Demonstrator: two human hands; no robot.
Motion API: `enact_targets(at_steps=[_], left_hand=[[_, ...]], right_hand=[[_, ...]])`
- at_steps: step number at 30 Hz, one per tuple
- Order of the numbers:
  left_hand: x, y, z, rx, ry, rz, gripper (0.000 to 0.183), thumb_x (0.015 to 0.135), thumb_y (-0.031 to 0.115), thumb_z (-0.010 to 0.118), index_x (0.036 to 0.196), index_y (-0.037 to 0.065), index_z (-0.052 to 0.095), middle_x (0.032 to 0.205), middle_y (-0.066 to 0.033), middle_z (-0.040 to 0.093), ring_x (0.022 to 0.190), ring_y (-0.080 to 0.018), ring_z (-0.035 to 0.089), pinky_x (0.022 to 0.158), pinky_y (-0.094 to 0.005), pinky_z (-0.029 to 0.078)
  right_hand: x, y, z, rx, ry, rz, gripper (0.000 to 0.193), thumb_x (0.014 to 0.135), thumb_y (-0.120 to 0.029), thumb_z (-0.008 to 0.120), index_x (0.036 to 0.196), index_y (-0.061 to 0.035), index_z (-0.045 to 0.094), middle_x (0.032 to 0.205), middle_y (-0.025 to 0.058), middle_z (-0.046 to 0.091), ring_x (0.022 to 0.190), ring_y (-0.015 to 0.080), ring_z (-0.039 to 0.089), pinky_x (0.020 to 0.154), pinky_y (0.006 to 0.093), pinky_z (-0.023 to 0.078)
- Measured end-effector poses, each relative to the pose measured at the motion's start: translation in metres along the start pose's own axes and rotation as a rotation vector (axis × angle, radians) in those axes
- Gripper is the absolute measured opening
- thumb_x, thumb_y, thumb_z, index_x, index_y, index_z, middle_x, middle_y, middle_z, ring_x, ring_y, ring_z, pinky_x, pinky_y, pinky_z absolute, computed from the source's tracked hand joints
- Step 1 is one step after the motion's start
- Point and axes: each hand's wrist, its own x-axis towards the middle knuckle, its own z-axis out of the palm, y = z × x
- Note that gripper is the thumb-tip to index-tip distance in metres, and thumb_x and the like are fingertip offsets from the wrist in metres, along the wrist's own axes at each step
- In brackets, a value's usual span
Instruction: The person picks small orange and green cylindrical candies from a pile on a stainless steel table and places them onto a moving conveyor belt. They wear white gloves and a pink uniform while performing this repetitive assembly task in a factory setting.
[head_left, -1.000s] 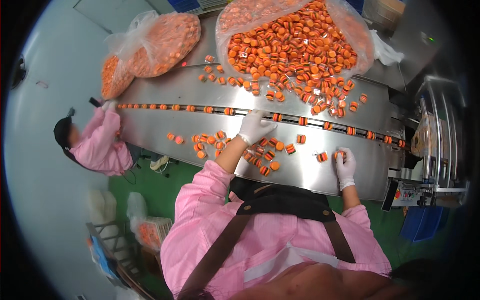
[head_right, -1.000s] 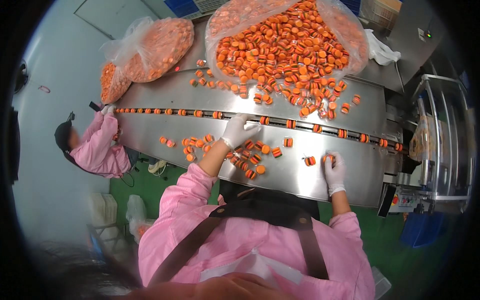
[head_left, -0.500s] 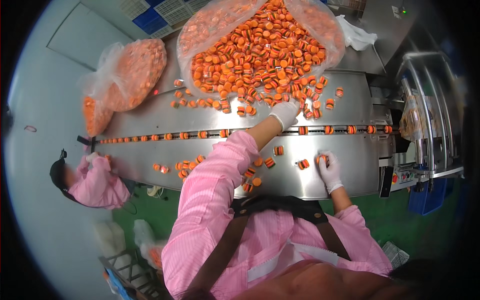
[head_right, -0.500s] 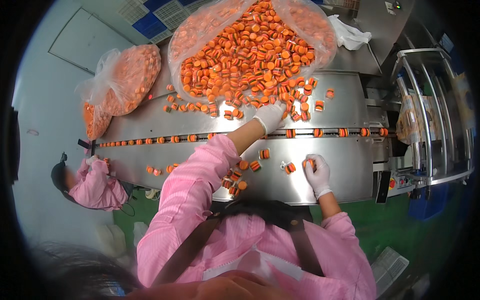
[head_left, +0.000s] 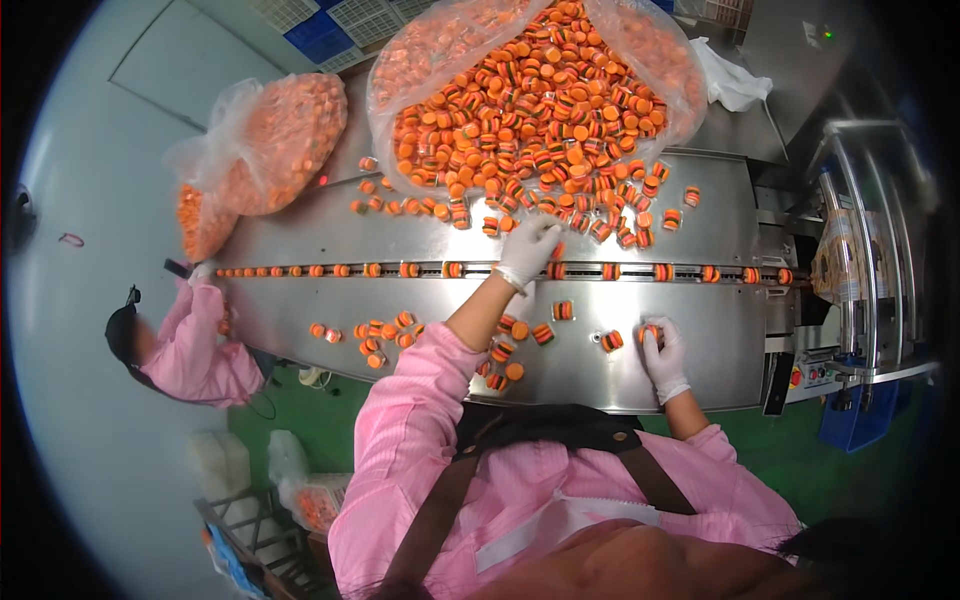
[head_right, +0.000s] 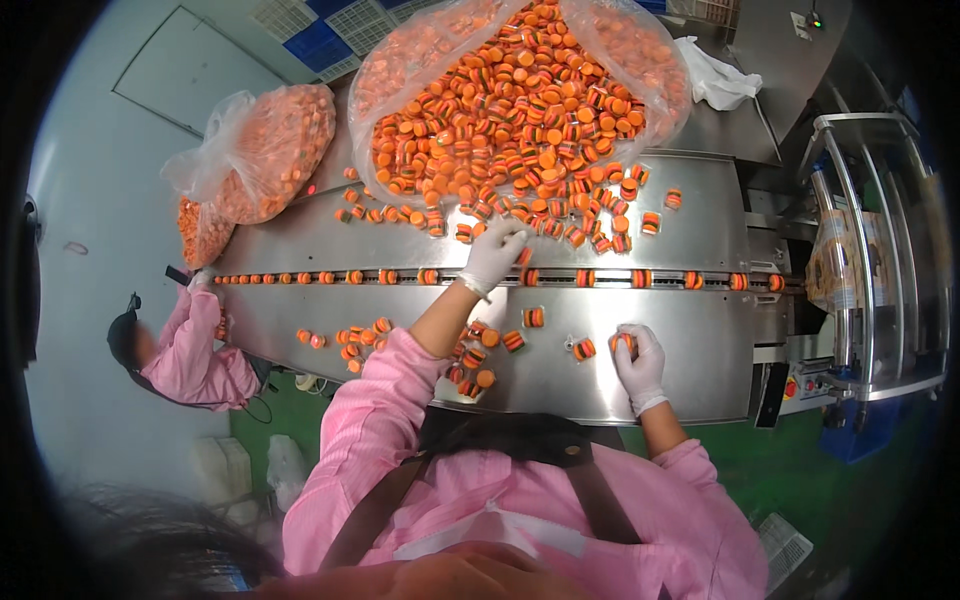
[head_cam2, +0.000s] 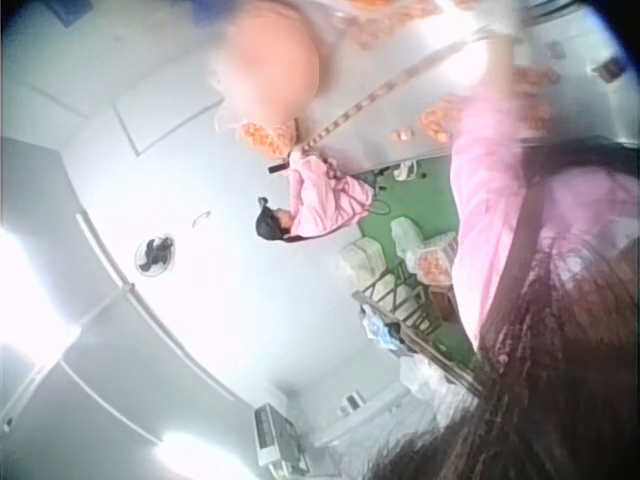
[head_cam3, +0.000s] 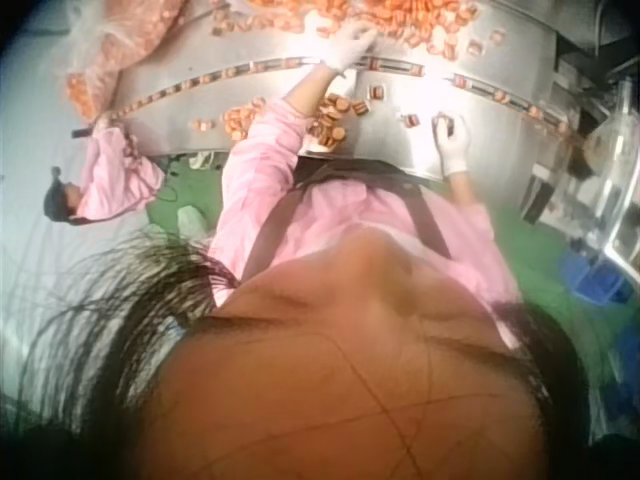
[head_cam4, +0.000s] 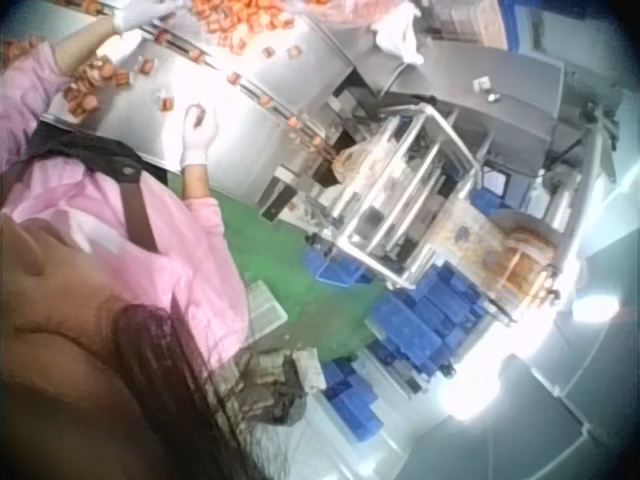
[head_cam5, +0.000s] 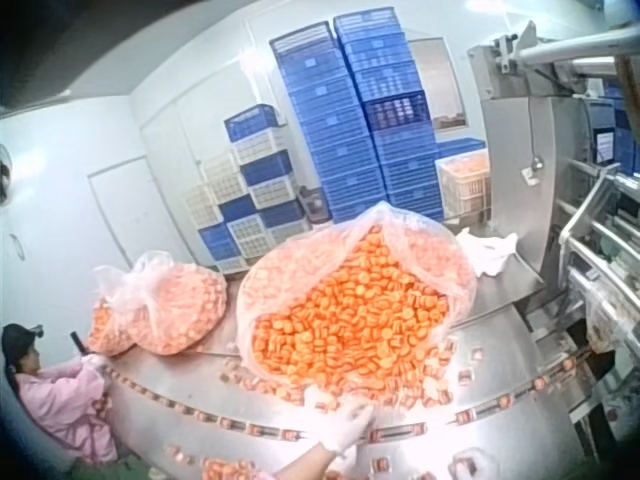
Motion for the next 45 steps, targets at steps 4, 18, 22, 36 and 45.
enact_targets(at_steps=[4,18,22,36,45], left_hand=[[-0.032,0.021,-0.037,-0.643,-0.059,-0.557,0.043,0.1,0.04,0.041,0.101,0.006,0.066,0.089,-0.0052,0.066,0.065,-0.0071,0.057,0.043,-0.0165,0.036],[-0.121,-0.07,-0.145,-1.099,0.06,-0.334,0.033,0.097,0.011,0.052,0.128,-0.002,0.049,0.105,-0.0087,0.062,0.079,-0.0157,0.063,0.075,-0.0241,0.055],[-0.137,-0.07,-0.168,-0.977,0.27,-0.368,0.029,0.096,0.006,0.052,0.125,-0.001,0.053,0.104,-0.0085,0.062,0.08,-0.0155,0.064,0.071,-0.023,0.056],[-0.175,-0.001,-0.15,-0.903,0.235,-0.192,0.043,0.095,0.014,0.058,0.136,0.002,0.049,0.13,-0.0141,0.056,0.11,-0.0224,0.06,0.096,-0.0346,0.048],[-0.177,-0.019,-0.142,-0.752,0.413,-0.24,0.034,0.092,0.004,0.057,0.126,-0.001,0.057,0.116,-0.0136,0.064,0.089,-0.0196,0.066,0.081,-0.03,0.055]], right_hand=[[0.0,-0.003,0.0,0.009,-0.011,0.044,0.012,0.082,-0.003,0.059,0.093,-0.0014,0.062,0.089,0.0133,0.066,0.075,0.023,0.065,0.069,0.0301,0.05],[-0.003,0.011,0.005,0.048,-0.035,0.0,0.014,0.089,-0.008,0.058,0.102,-0.0032,0.062,0.084,0.0035,0.059,0.07,0.0096,0.054,0.063,0.0229,0.044],[-0.003,0.011,0.004,0.033,-0.045,0.003,0.015,0.092,-0.007,0.055,0.104,-0.0019,0.062,0.088,0.0033,0.064,0.076,0.008,0.059,0.068,0.0223,0.048],[-0.001,0.026,0.006,-0.077,-0.016,-0.039,0.014,0.092,-0.007,0.055,0.104,-0.0018,0.061,0.079,-0.001,0.06,0.065,0.0035,0.051,0.059,0.0194,0.043],[0.0,0.018,0.005,-0.068,-0.043,0.062,0.014,0.09,-0.009,0.058,0.1,-0.0018,0.063,0.08,0.0025,0.061,0.066,0.0074,0.054,0.061,0.0227,0.046]])
